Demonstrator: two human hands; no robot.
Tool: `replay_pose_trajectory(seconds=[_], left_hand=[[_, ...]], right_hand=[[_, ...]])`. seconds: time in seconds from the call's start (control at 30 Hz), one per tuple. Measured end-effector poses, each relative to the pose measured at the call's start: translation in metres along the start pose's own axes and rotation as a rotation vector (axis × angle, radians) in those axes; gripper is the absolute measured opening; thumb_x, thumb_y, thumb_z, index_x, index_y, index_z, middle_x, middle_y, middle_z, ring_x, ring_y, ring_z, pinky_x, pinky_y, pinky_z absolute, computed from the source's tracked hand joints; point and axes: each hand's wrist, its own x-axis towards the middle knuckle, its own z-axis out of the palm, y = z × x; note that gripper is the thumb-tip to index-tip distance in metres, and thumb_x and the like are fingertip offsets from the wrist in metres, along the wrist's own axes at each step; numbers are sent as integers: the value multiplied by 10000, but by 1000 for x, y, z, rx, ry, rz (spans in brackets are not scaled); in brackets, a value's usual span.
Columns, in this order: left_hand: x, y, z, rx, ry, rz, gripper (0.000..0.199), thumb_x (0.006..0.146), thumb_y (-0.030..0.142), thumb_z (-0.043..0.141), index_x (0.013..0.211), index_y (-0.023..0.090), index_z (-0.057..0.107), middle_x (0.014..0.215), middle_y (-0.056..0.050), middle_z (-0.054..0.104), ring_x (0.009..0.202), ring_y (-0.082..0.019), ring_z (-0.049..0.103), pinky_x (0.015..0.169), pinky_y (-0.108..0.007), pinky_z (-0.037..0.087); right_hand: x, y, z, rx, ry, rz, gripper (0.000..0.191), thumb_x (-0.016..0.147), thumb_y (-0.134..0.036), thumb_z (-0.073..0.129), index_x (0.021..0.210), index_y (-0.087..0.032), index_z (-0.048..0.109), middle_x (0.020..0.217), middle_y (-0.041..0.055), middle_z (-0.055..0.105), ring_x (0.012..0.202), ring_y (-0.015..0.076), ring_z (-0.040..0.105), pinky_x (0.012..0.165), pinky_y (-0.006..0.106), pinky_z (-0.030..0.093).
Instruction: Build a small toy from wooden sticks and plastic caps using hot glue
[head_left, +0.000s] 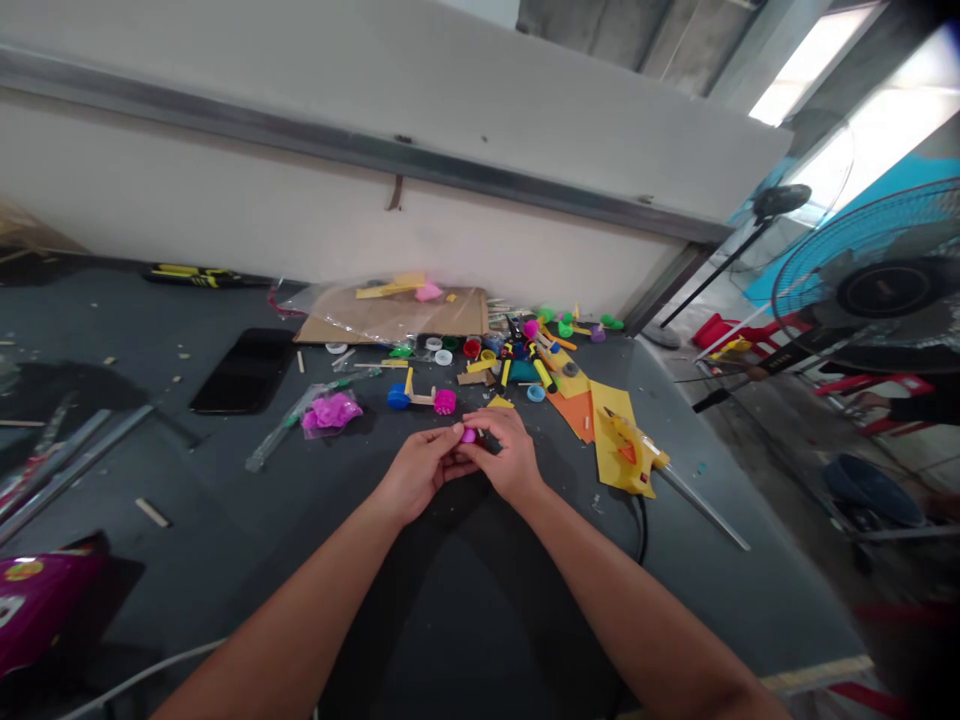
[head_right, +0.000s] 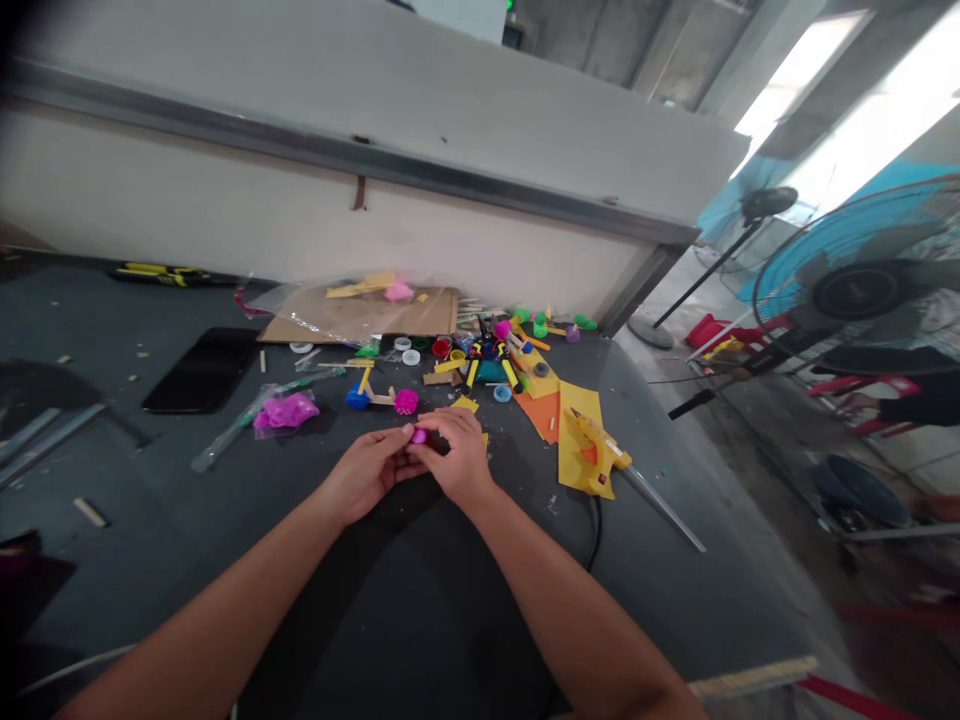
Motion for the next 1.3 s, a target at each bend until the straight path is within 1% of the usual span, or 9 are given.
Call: replay_pose_trajectory(seconds=[0.17,0.4,0.57,0.67,0.77,0.93,1.07,1.17,1.3], left_hand=[[0,1,-3,10,-16,-34,153,765,230,650,814,86,664,774,-88,693,702,-140,647,741,-297,552],[1,-1,-6,-16,-58,-44,168,780,263,636,799,98,663,723,-63,683,675,-126,642,760,-302,551],[0,-1,-5,9,-35,-42,181,783,278,632,784,99,661,720,-67,682,669,-121,636,713,-267,553],[0,-1,-4,-8,-46,-31,183,783,282,632,786,101,660,722,-60,679,675,-120,635,748,-289,551],[-1,0,-4,-2,-62,-40,184,788,276,627,810,97,662,772,-79,691,719,-136,647,773,-297,544],[-1,1,-3,15,-38,-47,198,798,288,613,777,96,656,746,-89,692,685,-132,646,703,-253,549],[0,0,-3,6,-43,-38,217,788,309,622,780,95,656,751,-92,691,711,-147,649,764,-305,544],[0,0,-3,16,-42,-41,218,775,309,637,774,92,657,742,-89,687,689,-143,643,754,-309,548],[0,-1,-2,19,-12,-52,211,776,307,635,747,98,649,684,-69,671,636,-124,628,698,-273,553]], right_hand=[[1,-3,-1,36,-16,-23,240,665,-269,744,887,-259,654,963,20,687,1009,217,560,918,401,419],[0,-4,-3,24,4,1,163,688,-293,723,823,-251,642,952,23,685,1021,225,556,919,413,416],[-1,-6,-4,29,-22,-30,230,684,-287,726,895,-252,643,983,29,680,1044,225,545,935,411,409],[-1,-6,-4,33,3,-31,164,696,-279,719,843,-248,651,950,21,687,1033,215,547,934,401,410],[0,-7,-4,28,17,-13,178,671,-301,739,814,-248,648,941,24,687,1028,226,547,925,412,412],[0,-8,-4,40,-12,-30,230,675,-306,731,878,-254,638,978,28,678,1051,227,537,931,416,405],[-1,-8,-4,36,8,-4,149,695,-296,711,814,-248,635,968,29,679,1053,228,535,926,416,402],[-1,-7,-4,20,11,27,138,688,-304,710,777,-245,622,970,34,678,1055,241,532,897,425,416],[-1,-9,-5,18,-4,-17,222,682,-300,716,883,-254,633,996,34,675,1060,237,534,930,430,400]])
